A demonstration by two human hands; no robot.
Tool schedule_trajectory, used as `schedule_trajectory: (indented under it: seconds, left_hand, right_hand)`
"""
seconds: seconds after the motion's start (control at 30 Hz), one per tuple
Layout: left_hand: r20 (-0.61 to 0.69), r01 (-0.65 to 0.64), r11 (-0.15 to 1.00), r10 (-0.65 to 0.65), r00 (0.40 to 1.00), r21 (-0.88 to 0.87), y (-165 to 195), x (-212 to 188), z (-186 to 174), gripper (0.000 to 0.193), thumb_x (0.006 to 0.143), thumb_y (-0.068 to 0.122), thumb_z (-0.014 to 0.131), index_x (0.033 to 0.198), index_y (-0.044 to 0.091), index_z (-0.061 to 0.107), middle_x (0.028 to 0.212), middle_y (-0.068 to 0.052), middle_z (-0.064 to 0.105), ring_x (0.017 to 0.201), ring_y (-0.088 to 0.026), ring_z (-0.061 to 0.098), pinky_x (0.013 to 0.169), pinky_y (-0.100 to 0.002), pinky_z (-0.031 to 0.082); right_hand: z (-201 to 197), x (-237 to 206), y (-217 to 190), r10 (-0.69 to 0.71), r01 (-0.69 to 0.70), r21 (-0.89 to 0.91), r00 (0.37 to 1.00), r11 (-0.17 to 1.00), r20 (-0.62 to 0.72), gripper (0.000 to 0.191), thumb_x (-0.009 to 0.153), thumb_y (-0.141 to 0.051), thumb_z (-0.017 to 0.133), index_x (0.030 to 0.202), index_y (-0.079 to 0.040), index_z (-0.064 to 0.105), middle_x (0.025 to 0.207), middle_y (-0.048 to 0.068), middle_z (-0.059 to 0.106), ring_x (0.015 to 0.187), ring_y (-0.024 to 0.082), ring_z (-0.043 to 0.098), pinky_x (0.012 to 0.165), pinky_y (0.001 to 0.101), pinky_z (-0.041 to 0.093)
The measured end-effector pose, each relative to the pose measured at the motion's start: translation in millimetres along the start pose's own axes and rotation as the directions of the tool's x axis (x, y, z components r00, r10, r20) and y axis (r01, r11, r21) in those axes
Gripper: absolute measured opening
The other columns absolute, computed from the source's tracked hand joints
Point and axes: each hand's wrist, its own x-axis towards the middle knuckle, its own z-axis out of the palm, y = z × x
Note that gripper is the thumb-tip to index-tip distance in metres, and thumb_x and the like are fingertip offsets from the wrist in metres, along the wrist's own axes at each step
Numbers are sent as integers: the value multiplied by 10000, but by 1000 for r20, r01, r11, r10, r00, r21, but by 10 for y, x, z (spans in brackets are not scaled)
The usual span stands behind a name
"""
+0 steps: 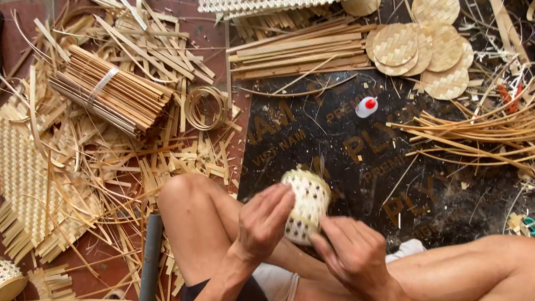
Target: The person sits on the floor and trims the edge of a woven bamboo sheet with shears, then rolls and shapes the sheet into a cylinder. They bend thin bamboo strips into rings, fit a woven round base into the ring, and secure the pieces together by hand to form a small open basket.
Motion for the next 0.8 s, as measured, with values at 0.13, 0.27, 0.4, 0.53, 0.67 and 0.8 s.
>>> schedule_trajectory:
  seconds: [0.13,0.27,0.4,0.53,0.67,0.8]
  left_hand:
    - [-19,-87,992,85,996,-91,25,-116,-152,236,872,-82,700,1104,-82,656,1095,-194,716,1024,-349,739,900,-399,625]
    - [4,-38,999,39,999,-36,3,-252,-107,251,864,-71,675,1114,-54,664,1080,-168,718,994,-327,727,893,-395,622]
    - [202,263,964,-267,942,48,-95,-193,238,205,903,20,683,1108,24,695,1032,-136,735,890,-297,708,749,-377,571]
    - [220,476,877,-451,865,-71,-253,-132,489,345,874,167,781,1172,22,684,1025,-167,696,875,-311,688,741,-388,555]
    - [245,718,673,-676,695,-177,-382,-364,338,557,782,189,884,1248,-26,666,952,-158,671,804,-258,679,705,-358,570]
    - [584,805,-129,-754,300,-579,-343,-691,318,405,835,68,790,1207,-9,650,936,-115,699,757,-172,704,612,-308,611]
  right_hand:
    - [-129,-176,74,330,-295,280,940,914,-86,192,937,-95,696,1109,-10,692,877,109,709,693,195,668,614,314,543]
    - [-190,-219,83,421,-383,260,900,887,-111,198,955,-96,690,1129,-3,712,839,100,709,673,158,662,589,308,534]
    - [-15,-33,113,419,-423,172,906,889,64,318,906,-171,719,1160,20,699,895,120,711,713,192,676,651,313,540]
    - [256,159,339,435,-435,-29,894,900,106,322,887,-228,753,1129,-17,733,926,123,725,790,229,690,699,331,545]
    - [274,23,597,620,-643,145,764,752,177,309,907,-209,756,1130,3,738,949,95,741,735,166,706,656,319,556]
    - [318,-200,686,733,-835,480,501,269,461,243,919,-143,712,1119,-5,712,843,82,731,684,127,681,597,287,577]
